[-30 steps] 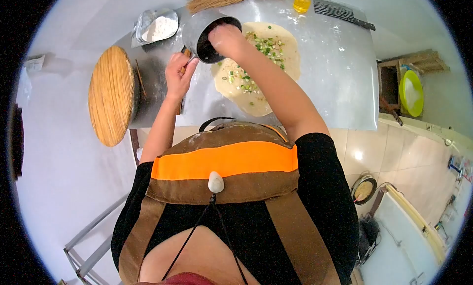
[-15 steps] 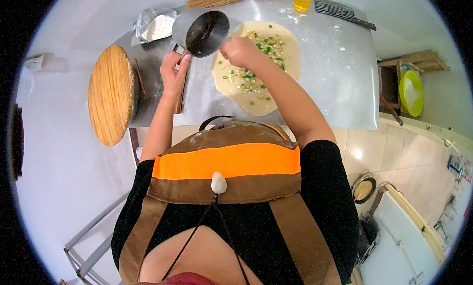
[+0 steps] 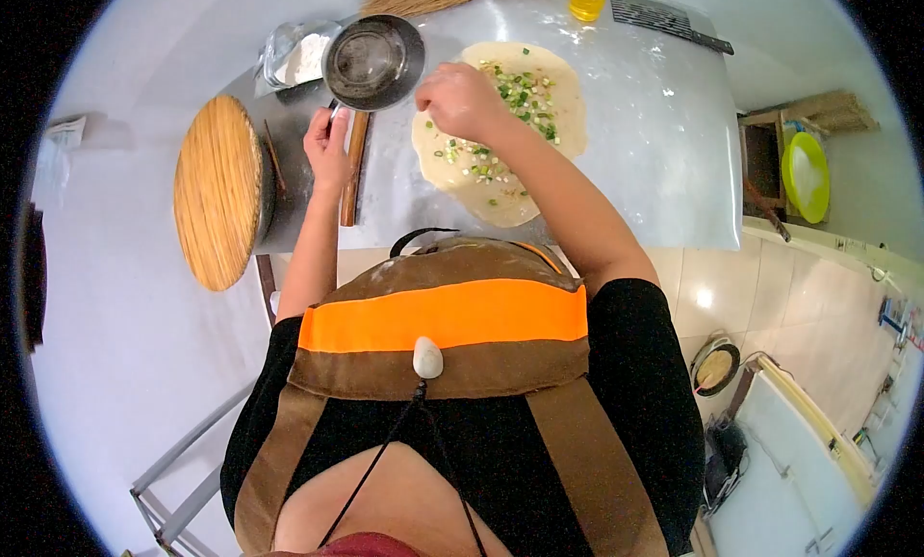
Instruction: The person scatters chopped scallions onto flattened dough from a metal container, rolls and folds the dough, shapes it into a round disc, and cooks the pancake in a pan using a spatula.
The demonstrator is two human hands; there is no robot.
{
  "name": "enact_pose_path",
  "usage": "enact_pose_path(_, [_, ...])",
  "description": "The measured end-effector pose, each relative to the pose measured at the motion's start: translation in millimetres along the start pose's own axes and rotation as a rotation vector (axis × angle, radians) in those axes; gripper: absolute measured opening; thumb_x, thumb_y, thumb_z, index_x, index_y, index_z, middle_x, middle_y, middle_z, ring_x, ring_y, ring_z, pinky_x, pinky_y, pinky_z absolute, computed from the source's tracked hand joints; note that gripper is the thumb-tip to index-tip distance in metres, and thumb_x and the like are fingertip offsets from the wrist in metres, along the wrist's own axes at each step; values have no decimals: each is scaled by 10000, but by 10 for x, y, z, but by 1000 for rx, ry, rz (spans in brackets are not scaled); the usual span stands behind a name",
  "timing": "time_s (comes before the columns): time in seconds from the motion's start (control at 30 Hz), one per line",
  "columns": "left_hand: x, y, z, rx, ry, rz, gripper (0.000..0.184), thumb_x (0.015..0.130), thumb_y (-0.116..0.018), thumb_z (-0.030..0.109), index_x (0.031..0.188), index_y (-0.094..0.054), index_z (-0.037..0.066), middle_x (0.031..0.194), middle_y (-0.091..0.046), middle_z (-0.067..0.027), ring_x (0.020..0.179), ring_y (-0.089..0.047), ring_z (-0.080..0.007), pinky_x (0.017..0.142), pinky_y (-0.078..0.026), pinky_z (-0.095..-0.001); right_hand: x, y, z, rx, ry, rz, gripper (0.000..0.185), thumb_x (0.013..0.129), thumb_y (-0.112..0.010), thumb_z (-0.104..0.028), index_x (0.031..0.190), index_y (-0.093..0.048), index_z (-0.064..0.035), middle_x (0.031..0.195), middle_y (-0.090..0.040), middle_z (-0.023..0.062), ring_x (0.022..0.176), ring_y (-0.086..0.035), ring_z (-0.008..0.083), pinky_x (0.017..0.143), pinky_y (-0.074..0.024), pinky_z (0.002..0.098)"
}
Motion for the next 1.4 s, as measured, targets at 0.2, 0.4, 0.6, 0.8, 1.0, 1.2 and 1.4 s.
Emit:
enact_pose_path(0.2, [-87, 178, -484, -403, 353, 129, 295, 963, -567, 223, 705, -503, 95, 676, -415, 47, 659, -406, -68, 718, -414, -257, -421, 12, 357, -85, -397, -65, 94, 720, -571, -68, 770, -636, -114, 796, -586, 70, 853, -587, 293, 753, -486, 401])
enact_pose_path(0.4, [-363, 43, -390, -686, 555, 166, 260, 987, -518, 252, 792, -517, 80, 745, -474, 29, 710, -426, -71, 712, -386, -241, -1018, -228, 661, -171, -527, 0, 78, 751, -612, -104, 802, -671, -113, 797, -613, 84, 853, -610, 280, 725, -487, 367])
enact_pose_path(0.6, [-614, -660, -9, -577, 499, -164, 235, 1010, -475, 219, 956, -600, 27, 849, -578, 3, 768, -504, -94, 772, -444, -250, -954, -102, 151, 476, -898, 60, 292, 817, -724, -318, 944, -729, -56, 837, -695, 93, 689, -627, 146, 655, -499, 290])
enact_pose_path(0.8, [-664, -1358, 490, -176, 190, -537, 154, 943, -543, 54, 1054, -622, -19, 923, -624, -105, 832, -620, -164, 733, -493, -282, -1091, 26, -13, 703, -919, 385, 293, 837, -724, -278, 949, -704, -8, 798, -686, 35, 660, -593, 106, 626, -481, 254])
enact_pose_path(1.0, [-568, -1478, 883, 9, -39, -556, 228, 896, -595, 28, 1110, -659, 72, 928, -598, -112, 756, -617, -198, 698, -505, -290, -1813, 604, 367, 899, -1033, 793, 153, 936, -611, -211, 917, -652, -65, 773, -624, -15, 663, -515, 56, 602, -425, 220])
enact_pose_path(1.2, [-891, -779, 117, 218, 142, -468, 98, 865, -655, 60, 956, -677, 30, 779, -578, -72, 644, -535, -154, 586, -440, -269, -3023, 1506, 1361, 556, -1034, 1029, 149, 960, -573, -176, 858, -566, -67, 702, -590, 23, 612, -528, 100, 551, -421, 250])
enact_pose_path(1.4, [-1239, -237, -319, 233, 248, -361, 131, 916, -599, 76, 1017, -672, 36, 838, -607, -63, 742, -550, -133, 651, -441, -250, -3624, 1799, 2235, 613, -1163, 1177, 124, 965, -551, -145, 926, -575, -30, 766, -621, 55, 614, -560, 129, 550, -482, 257])
Point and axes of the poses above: each hand's wrist, its own x-axis towards the middle knuckle, its own y-axis out of the back of the hand, z = x × y, the point moved 7 cm from there along x, towards the middle knuckle
